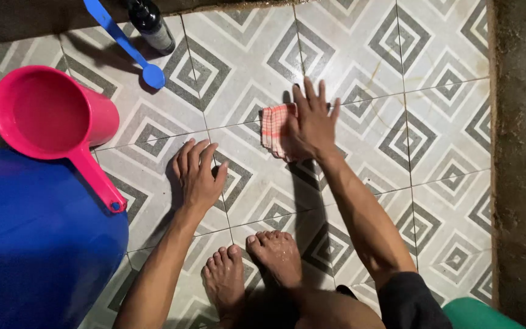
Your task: The person sits on a tiled floor and wipes the surface with a small pink and white checkered cloth. They repeatedly rub the tiles, fold the cloth, and shift position to clean different areas near a blue barrel and pink bucket.
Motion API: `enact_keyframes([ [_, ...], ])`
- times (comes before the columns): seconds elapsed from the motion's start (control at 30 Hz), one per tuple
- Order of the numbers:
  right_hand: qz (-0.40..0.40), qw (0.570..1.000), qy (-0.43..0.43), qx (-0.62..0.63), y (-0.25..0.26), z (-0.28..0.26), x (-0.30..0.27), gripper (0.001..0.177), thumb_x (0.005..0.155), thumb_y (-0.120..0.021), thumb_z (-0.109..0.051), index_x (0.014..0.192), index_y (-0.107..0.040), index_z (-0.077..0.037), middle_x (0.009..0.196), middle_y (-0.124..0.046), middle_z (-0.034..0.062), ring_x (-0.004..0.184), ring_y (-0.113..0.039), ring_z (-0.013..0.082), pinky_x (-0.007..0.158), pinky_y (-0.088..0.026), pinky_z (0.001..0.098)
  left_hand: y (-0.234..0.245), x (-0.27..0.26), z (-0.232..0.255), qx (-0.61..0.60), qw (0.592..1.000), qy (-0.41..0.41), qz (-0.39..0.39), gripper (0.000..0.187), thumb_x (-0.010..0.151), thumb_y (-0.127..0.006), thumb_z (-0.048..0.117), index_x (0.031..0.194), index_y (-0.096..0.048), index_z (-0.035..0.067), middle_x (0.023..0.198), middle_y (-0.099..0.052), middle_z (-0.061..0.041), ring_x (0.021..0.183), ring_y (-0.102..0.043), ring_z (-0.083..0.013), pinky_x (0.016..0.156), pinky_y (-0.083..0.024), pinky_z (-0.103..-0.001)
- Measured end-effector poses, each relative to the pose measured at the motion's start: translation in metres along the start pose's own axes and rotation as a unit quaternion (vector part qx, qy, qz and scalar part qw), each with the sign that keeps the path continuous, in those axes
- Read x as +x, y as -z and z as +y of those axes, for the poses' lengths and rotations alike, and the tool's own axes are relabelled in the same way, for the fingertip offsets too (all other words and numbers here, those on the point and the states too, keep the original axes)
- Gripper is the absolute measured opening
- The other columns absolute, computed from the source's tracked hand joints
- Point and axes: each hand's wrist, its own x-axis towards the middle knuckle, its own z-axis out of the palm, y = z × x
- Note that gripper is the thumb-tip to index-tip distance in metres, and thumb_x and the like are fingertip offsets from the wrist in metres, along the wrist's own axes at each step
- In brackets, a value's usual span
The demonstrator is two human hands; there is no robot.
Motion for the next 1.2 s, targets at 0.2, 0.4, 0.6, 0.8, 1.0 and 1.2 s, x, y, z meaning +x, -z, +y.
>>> enact_keyframes([
  [0.2,0.072,0.992,0.063,-0.086,-0.007,0.018,-0.005,0.045,0.08,-0.065,-0.049,0.113,-0.058,-0.019,0.124,-0.06,0.0091,0.133,-0.049,0.0335,0.11,-0.018,0.0766,0.005,0.002,0.002,0.013,0.999,-0.007,0.028,0.049,0.086,-0.075,0.031,0.13,-0.064,0.014,0.141,-0.053,-0.009,0.137,-0.046,-0.0335,0.109,-0.032,-0.054],
  [0.4,-0.056,0.983,0.174,0.027,0.05,0.007,-0.075,0.032,0.081,-0.07,-0.052,0.095,-0.057,-0.025,0.082,-0.064,-0.0005,0.084,-0.071,0.0318,0.083,-0.055,0.0492,0.004,0.002,0.044,-0.191,0.98,-0.041,0.021,0.08,0.074,-0.085,0.046,0.137,-0.056,0.007,0.146,-0.05,-0.019,0.135,-0.05,-0.0399,0.112,-0.036,-0.053],
  [0.6,-0.201,0.915,0.205,0.284,0.119,-0.043,-0.122,0.029,0.083,-0.066,-0.024,0.105,-0.061,-0.007,0.082,-0.067,0.0217,0.083,-0.07,0.0488,0.074,-0.056,0.0582,0.023,-0.013,0.076,-0.422,0.894,0.031,-0.149,0.059,0.08,-0.085,0.029,0.131,-0.064,0.009,0.117,-0.073,-0.011,0.106,-0.072,-0.0317,0.095,-0.051,-0.044],
  [0.8,-0.039,0.955,0.171,0.24,0.013,-0.055,-0.121,0.049,0.087,-0.071,-0.023,0.131,-0.058,-0.007,0.131,-0.058,0.0247,0.127,-0.053,0.0502,0.102,-0.047,0.0598,0.042,-0.041,0.065,-0.204,0.944,0.229,-0.125,0.075,0.087,-0.075,0.041,0.144,-0.045,0.002,0.119,-0.056,-0.028,0.11,-0.059,-0.0521,0.088,-0.049,-0.061],
  [1.0,0.024,0.985,0.171,-0.029,-0.075,-0.07,-0.159,0.063,0.107,-0.035,-0.053,0.161,-0.03,-0.02,0.169,-0.024,0.0112,0.155,-0.009,0.0429,0.116,-0.002,0.0713,-0.009,-0.092,0.049,0.04,0.996,0.044,-0.067,0.055,0.106,-0.035,0.052,0.142,-0.054,0.016,0.157,-0.043,-0.013,0.148,-0.032,-0.036,0.115,-0.016,-0.059],
  [1.2,0.146,0.97,0.189,-0.055,-0.098,-0.067,-0.154,0.065,0.105,-0.029,-0.055,0.162,-0.032,-0.023,0.167,-0.033,0.0044,0.156,-0.017,0.0365,0.118,0.002,0.068,-0.008,-0.089,0.051,0.033,0.974,0.045,-0.22,0.061,0.103,-0.045,0.044,0.159,-0.037,0.02,0.17,-0.027,-0.009,0.153,-0.022,-0.043,0.106,-0.014,-0.08],
])
